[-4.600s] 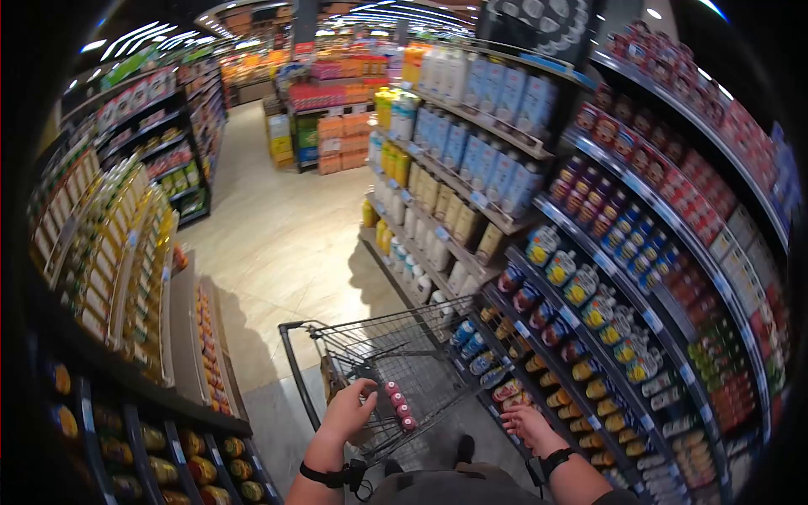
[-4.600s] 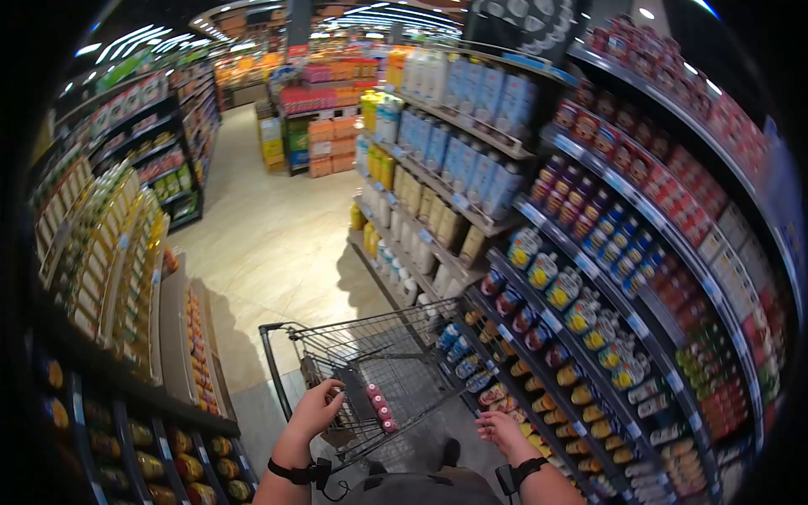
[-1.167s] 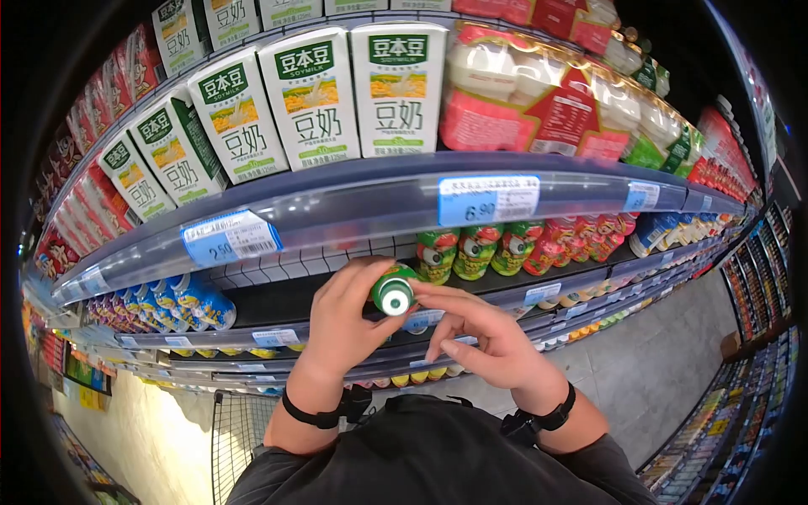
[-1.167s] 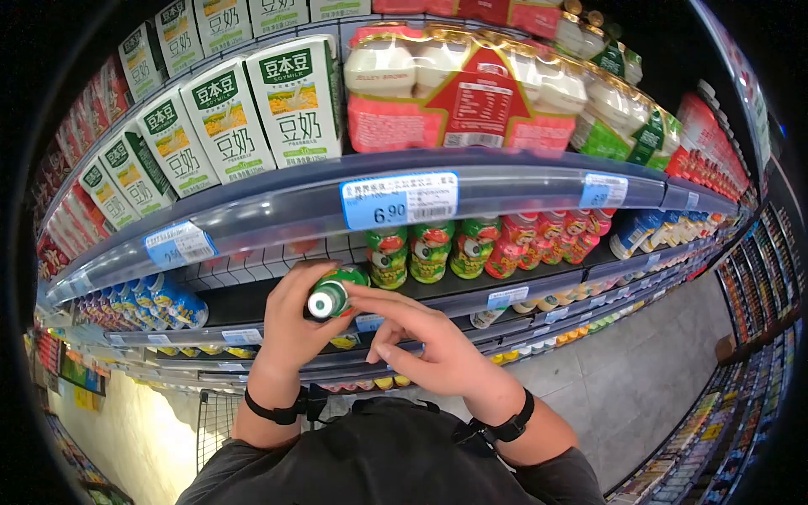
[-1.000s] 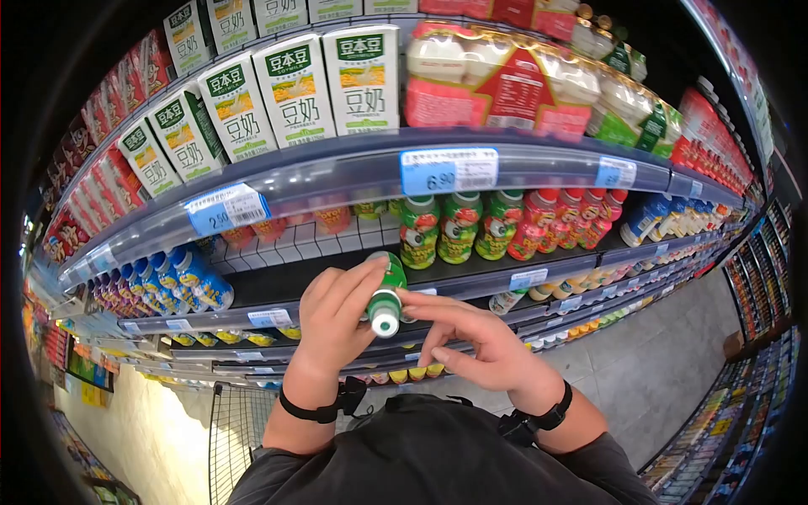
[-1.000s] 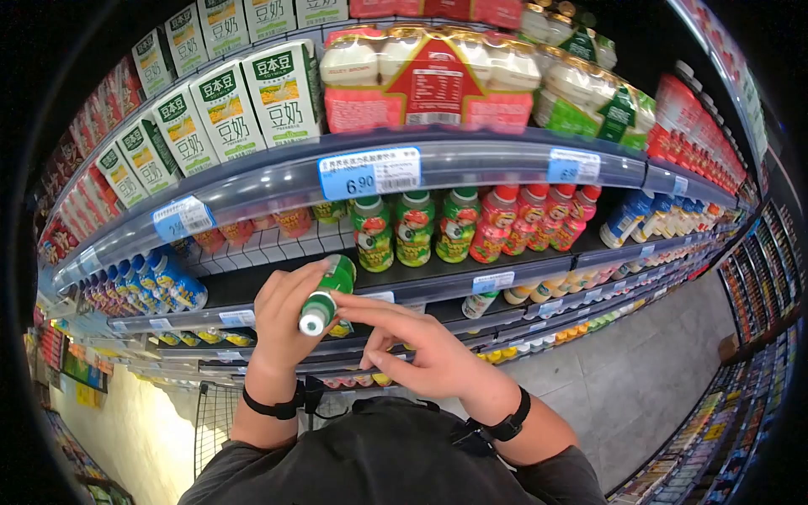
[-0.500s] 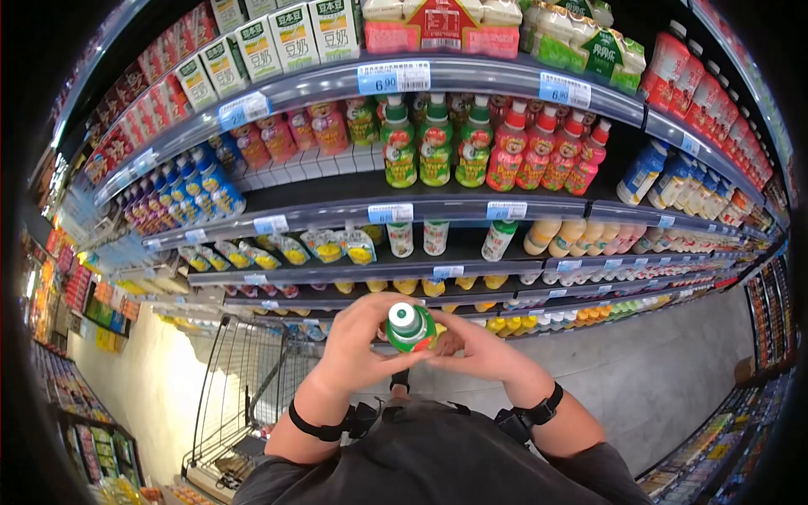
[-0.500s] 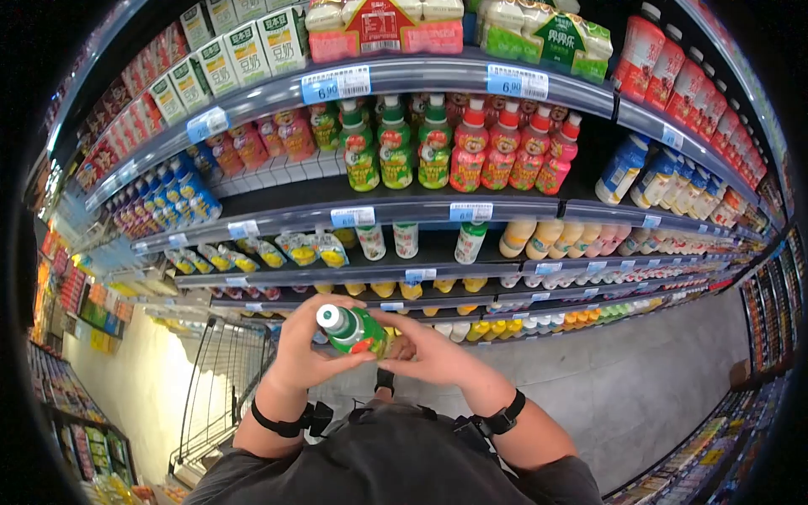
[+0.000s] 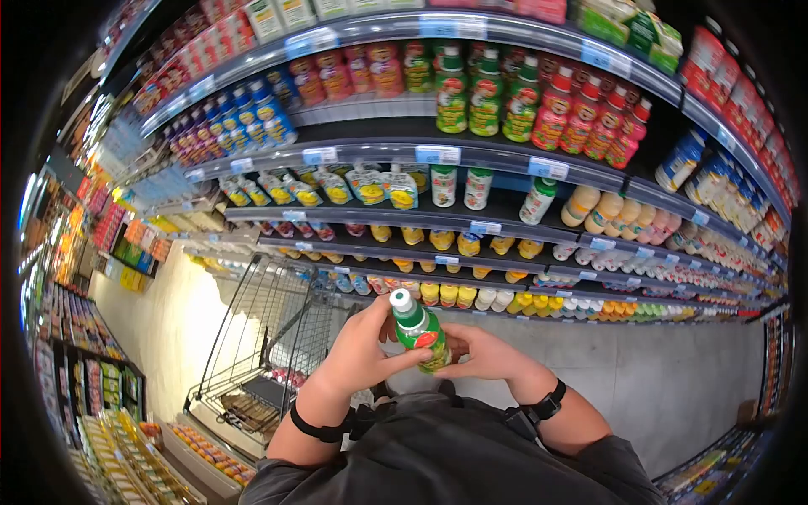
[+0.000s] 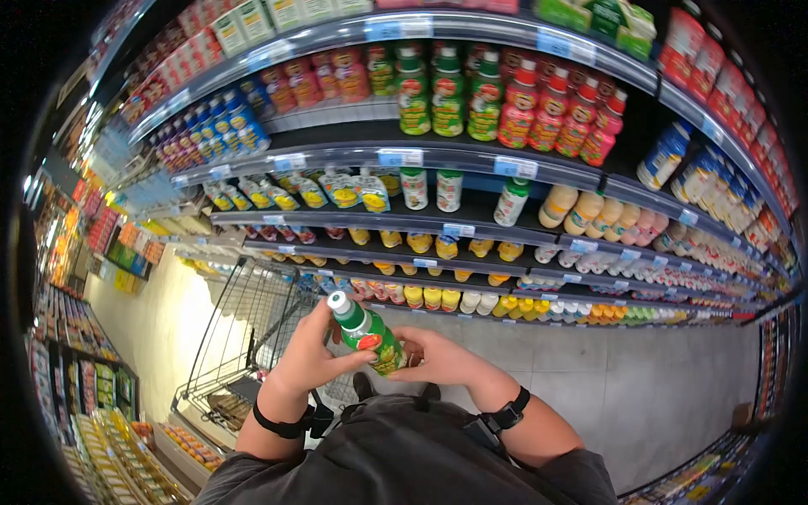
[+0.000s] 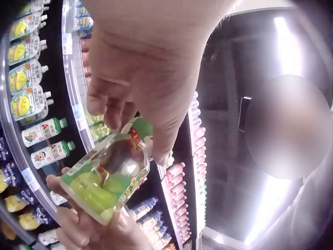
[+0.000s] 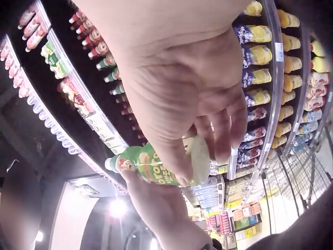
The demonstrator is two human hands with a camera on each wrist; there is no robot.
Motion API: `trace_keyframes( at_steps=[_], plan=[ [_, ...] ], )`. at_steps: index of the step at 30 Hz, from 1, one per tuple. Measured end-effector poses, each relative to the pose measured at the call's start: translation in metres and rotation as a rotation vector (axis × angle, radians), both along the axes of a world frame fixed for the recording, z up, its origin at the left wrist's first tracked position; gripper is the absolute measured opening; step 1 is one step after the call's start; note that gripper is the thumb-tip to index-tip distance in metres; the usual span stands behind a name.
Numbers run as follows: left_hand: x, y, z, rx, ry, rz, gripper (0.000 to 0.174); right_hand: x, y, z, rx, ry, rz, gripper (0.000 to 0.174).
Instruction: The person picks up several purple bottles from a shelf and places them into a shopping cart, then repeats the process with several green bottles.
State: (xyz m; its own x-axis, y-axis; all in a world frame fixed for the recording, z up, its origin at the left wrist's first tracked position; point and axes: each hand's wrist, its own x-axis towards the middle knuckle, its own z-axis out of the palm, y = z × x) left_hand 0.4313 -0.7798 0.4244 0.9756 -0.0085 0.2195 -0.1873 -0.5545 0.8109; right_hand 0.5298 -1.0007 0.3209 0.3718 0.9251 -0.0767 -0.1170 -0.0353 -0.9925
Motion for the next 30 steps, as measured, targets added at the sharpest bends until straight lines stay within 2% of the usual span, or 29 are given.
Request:
trace_keyframes(
  at_steps=[1, 2, 3, 6, 9, 11, 13, 14, 20, 23, 25, 27, 29, 30],
  plan=[
    [-0.01, 0.007, 0.0, -0.069, 0.025, 0.028, 0.073, -0.003, 0.005, 0.001, 0.023, 0.038, 0.017, 0.065],
    [-0.02, 0.015, 0.0, -0.026, 0.013, 0.042, 0.06, -0.004, 0.011, 0.002, 0.023, 0.038, 0.048, 0.065],
    [-0.031, 0.024, -0.002, -0.025, 0.014, 0.076, 0.06, -0.005, 0.018, 0.004, 0.003, 0.022, 0.087, 0.063],
    [-0.066, 0.049, -0.009, -0.078, -0.046, 0.182, 0.035, -0.017, 0.049, 0.012, -0.025, 0.027, 0.187, 0.061],
    [-0.109, 0.075, -0.004, -0.066, -0.026, 0.302, 0.034, -0.032, 0.084, 0.011, -0.048, 0.051, 0.284, 0.06],
    [-0.139, 0.09, -0.003, -0.148, -0.015, 0.397, 0.036, -0.046, 0.11, 0.011, -0.062, 0.06, 0.353, 0.059],
    [-0.171, 0.11, -0.001, -0.057, -0.015, 0.48, 0.038, -0.065, 0.136, 0.014, -0.032, 0.109, 0.393, 0.058],
    [-0.187, 0.115, 0.001, -0.16, 0.013, 0.536, 0.039, -0.073, 0.149, 0.015, -0.039, 0.11, 0.421, 0.058],
    [-0.278, 0.165, -0.01, -0.247, -0.07, 0.735, 0.039, -0.126, 0.232, 0.024, -0.141, 0.103, 0.62, 0.062],
    [-0.322, 0.19, -0.019, -0.315, -0.096, 0.81, 0.037, -0.158, 0.273, 0.02, -0.167, 0.12, 0.67, 0.061],
    [-0.348, 0.204, -0.019, -0.349, -0.144, 0.881, 0.036, -0.181, 0.3, 0.015, -0.114, 0.267, 0.683, 0.061],
    [-0.373, 0.22, -0.025, -0.353, -0.161, 0.909, 0.033, -0.202, 0.323, 0.021, -0.109, 0.25, 0.686, 0.059],
    [-0.398, 0.236, -0.033, -0.481, -0.187, 0.965, 0.03, -0.221, 0.346, 0.028, -0.233, 0.206, 0.685, 0.057],
    [-0.413, 0.244, -0.036, -0.486, -0.13, 0.986, 0.028, -0.232, 0.356, 0.026, -0.19, 0.204, 0.669, 0.052]
  ],
)
